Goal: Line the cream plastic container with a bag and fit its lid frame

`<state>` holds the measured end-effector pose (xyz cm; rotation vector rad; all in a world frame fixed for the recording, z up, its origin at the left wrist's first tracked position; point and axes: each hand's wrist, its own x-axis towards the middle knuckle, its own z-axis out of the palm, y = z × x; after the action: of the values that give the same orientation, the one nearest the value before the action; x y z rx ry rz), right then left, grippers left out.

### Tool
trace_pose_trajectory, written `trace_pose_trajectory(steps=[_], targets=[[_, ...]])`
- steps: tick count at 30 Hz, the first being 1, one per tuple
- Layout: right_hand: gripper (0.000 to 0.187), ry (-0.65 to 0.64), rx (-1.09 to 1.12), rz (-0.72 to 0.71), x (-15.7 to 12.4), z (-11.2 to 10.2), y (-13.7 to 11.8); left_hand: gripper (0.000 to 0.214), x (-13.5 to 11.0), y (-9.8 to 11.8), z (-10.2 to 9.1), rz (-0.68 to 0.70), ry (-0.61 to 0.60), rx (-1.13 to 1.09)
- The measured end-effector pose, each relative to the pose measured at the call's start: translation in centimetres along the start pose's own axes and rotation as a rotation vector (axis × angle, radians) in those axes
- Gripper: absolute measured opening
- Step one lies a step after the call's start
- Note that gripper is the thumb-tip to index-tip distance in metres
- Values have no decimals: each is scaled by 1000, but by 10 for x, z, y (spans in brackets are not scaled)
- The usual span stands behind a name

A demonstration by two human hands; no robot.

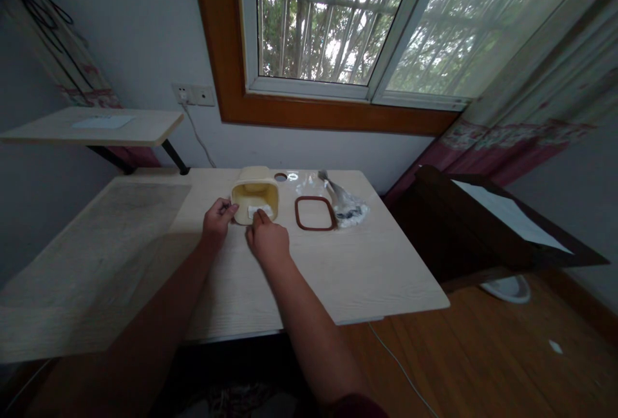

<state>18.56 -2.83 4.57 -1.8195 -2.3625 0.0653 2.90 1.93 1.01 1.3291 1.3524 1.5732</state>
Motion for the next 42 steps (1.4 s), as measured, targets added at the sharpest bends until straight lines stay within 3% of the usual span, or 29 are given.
trace_pose_trajectory(steps=[6,15,23,42], targets=[[53,18,64,-105,-4,3,-12,28,-2,0,2,2,-21,-1],[48,-5,2,-43,-3,-3,-3,29,-3,-3,3,-13,-20,-31],[47,38,-10,15,0,-1,-2,30,-7,8,4,-40,8,-71],[66,10,100,-199,-2,17,-27,24,-6,-1,-11,98,41,125]])
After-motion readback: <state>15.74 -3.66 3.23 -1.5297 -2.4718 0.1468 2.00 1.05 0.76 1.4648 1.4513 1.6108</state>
